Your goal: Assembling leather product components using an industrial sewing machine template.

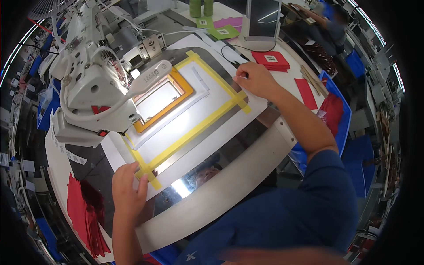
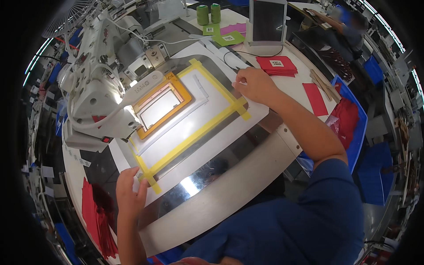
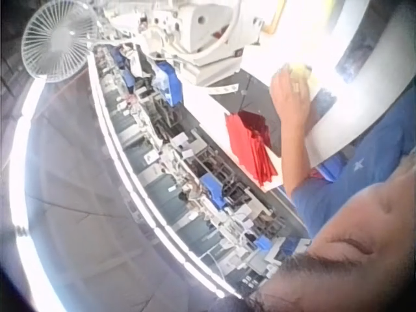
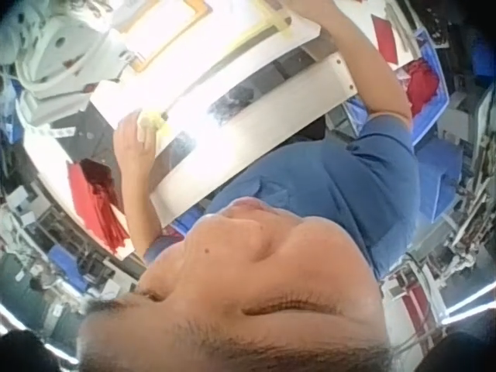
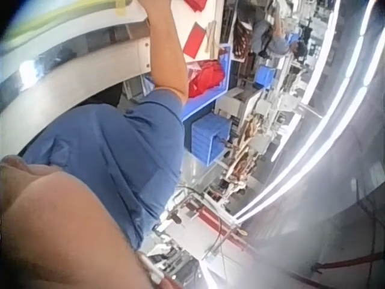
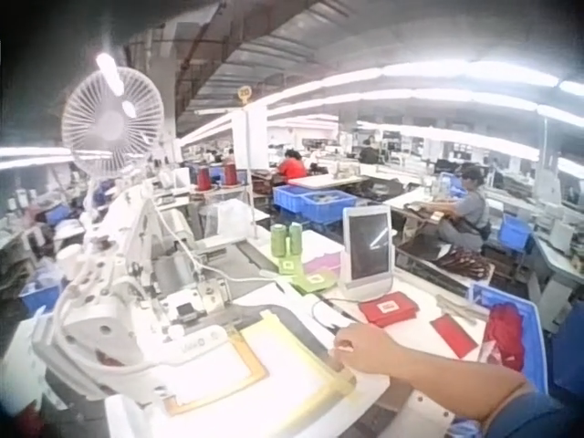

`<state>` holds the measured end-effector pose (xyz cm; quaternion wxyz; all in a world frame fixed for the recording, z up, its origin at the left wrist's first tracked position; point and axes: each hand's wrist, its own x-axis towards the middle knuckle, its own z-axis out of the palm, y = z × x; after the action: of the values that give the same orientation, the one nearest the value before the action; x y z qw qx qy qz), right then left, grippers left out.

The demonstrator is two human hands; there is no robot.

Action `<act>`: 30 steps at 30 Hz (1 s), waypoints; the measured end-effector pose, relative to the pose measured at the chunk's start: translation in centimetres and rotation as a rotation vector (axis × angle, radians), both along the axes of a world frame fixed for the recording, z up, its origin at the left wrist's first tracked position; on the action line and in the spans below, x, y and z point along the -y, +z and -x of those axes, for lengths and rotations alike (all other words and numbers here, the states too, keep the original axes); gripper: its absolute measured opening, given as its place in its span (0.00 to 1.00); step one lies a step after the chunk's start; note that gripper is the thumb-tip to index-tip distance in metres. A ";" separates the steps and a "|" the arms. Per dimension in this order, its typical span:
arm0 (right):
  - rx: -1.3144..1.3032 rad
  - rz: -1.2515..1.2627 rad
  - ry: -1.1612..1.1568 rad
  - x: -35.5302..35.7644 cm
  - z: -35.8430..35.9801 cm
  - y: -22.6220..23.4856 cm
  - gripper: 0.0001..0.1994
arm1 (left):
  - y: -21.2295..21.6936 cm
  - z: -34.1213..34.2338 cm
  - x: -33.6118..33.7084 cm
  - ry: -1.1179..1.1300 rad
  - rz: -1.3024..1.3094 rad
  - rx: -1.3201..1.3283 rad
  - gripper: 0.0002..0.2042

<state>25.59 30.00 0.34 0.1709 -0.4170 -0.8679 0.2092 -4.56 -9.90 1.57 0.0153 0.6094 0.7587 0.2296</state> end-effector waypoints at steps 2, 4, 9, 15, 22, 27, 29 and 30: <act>-0.058 -0.024 0.076 0.9 0.7 0.2 0.11 | -0.2 -2.0 -4.7 -0.197 0.009 -0.027 0.19; -0.068 -0.061 0.135 1.1 2.1 -0.5 0.11 | -0.1 -3.7 -7.9 -0.295 -0.013 -0.038 0.20; -0.126 -0.160 -0.004 -3.6 2.6 -0.4 0.15 | -2.5 -5.3 -11.1 -0.427 -0.023 -0.001 0.21; -0.025 0.007 -0.159 -9.6 0.0 -2.0 0.15 | -2.6 -4.3 -11.5 -0.483 -0.063 0.057 0.21; -0.064 -0.010 -0.140 -10.5 0.6 -2.8 0.14 | -2.5 -4.1 -11.5 -0.461 -0.018 0.071 0.22; -0.048 -0.143 -0.123 -10.8 0.4 -1.6 0.13 | -2.9 -4.2 -11.5 -0.456 -0.022 0.083 0.22; -0.036 -0.074 -0.140 -10.2 0.5 1.0 0.13 | -2.8 -4.3 -11.7 -0.460 -0.015 0.100 0.23; -0.024 -0.008 -0.157 -9.5 0.7 2.8 0.13 | -2.7 -4.3 -11.7 -0.464 -0.013 0.116 0.23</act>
<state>24.89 39.51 3.13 0.1988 -0.4805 -0.8312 0.1969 -0.26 1.79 -1.13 0.1074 0.7533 0.5947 0.2594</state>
